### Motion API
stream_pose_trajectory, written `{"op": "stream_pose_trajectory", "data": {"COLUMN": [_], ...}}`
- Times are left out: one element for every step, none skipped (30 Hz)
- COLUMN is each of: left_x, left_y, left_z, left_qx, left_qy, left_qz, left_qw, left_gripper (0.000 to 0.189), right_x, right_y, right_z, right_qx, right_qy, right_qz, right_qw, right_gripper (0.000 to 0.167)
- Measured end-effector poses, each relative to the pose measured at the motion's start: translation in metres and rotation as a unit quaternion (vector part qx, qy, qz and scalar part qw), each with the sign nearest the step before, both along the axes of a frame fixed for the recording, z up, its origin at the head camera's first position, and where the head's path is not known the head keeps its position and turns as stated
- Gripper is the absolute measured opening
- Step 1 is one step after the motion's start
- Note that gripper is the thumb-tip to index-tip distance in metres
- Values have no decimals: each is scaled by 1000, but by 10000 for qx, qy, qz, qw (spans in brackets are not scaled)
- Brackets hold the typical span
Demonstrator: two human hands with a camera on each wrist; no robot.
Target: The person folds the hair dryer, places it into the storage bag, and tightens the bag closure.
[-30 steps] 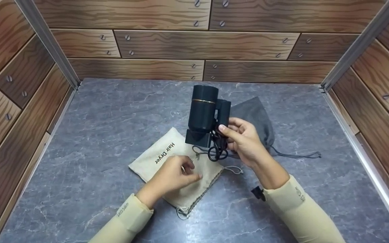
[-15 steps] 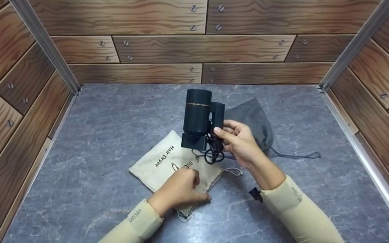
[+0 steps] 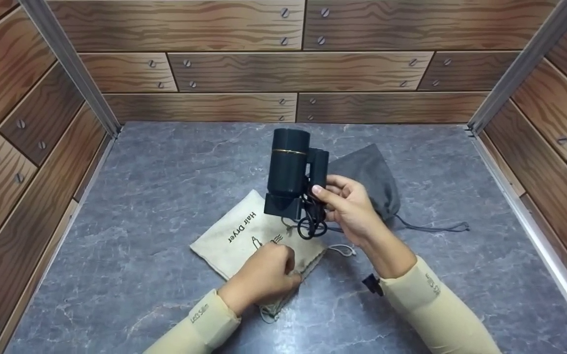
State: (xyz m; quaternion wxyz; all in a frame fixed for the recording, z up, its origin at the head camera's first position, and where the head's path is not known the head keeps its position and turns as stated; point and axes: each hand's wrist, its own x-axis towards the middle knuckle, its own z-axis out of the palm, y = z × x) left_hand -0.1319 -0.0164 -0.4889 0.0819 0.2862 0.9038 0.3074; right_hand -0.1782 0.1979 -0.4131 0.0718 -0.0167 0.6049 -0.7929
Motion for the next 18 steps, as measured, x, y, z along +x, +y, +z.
{"op": "stream_pose_trajectory", "data": {"left_x": [-1,-1,-1,-2,-2,-3,-3,-4,-5,-6,-8,-9,-11,-12,-14,-15,-17,-18], "left_y": [0,0,0,-1,-1,-2,-3,-3,-4,-5,-6,-7,-7,-8,-10,-11,-12,-14], "left_z": [1,2,2,2,2,1,1,1,2,2,3,5,6,8,10,12,14,16], "left_qx": [15,41,71,113,172,231,304,380,447,522,601,676,760,827,887,951,1007,1046], "left_qy": [24,48,67,88,89,100,107,132,168,217,271,346,411,473,505,538,535,532], "left_qz": [-19,-19,-8,7,29,54,68,87,99,118,147,178,208,246,287,320,366,406], "left_qw": [10000,10000,10000,9999,9998,9997,9995,9992,9988,9983,9977,9970,9960,9951,9944,9935,9928,9923], "left_gripper": [19,20,21,22,24,25,26,27,27,27,27,25,23,21,19,17,16,14], "right_x": [0,1,1,1,1,2,2,2,3,3,3,3,3,4,4,5,5,6], "right_y": [1,1,2,2,3,3,4,5,6,7,8,9,10,11,12,14,15,17], "right_z": [0,0,-1,-1,-1,-2,-2,-3,-3,-4,-4,-4,-4,-5,-5,-6,-6,-7], "right_qx": [-17,-24,-34,-40,-40,-37,-32,-27,-25,-28,-19,-6,10,25,42,67,106,130], "right_qy": [-2,-2,-12,-23,-38,-58,-70,-77,-88,-96,-95,-89,-76,-77,-89,-110,-133,-163], "right_qz": [-22,-35,-47,-51,-62,-76,-80,-93,-105,-113,-116,-116,-115,-127,-134,-152,-161,-168], "right_qw": [10000,10000,10000,10000,10000,9999,9999,9999,9999,9999,9999,9999,9999,9999,9999,9998,9997,9996], "right_gripper": [37,37,36,36,35,34,34,32,32,31,31,31,32,32,32,33,33,33]}}
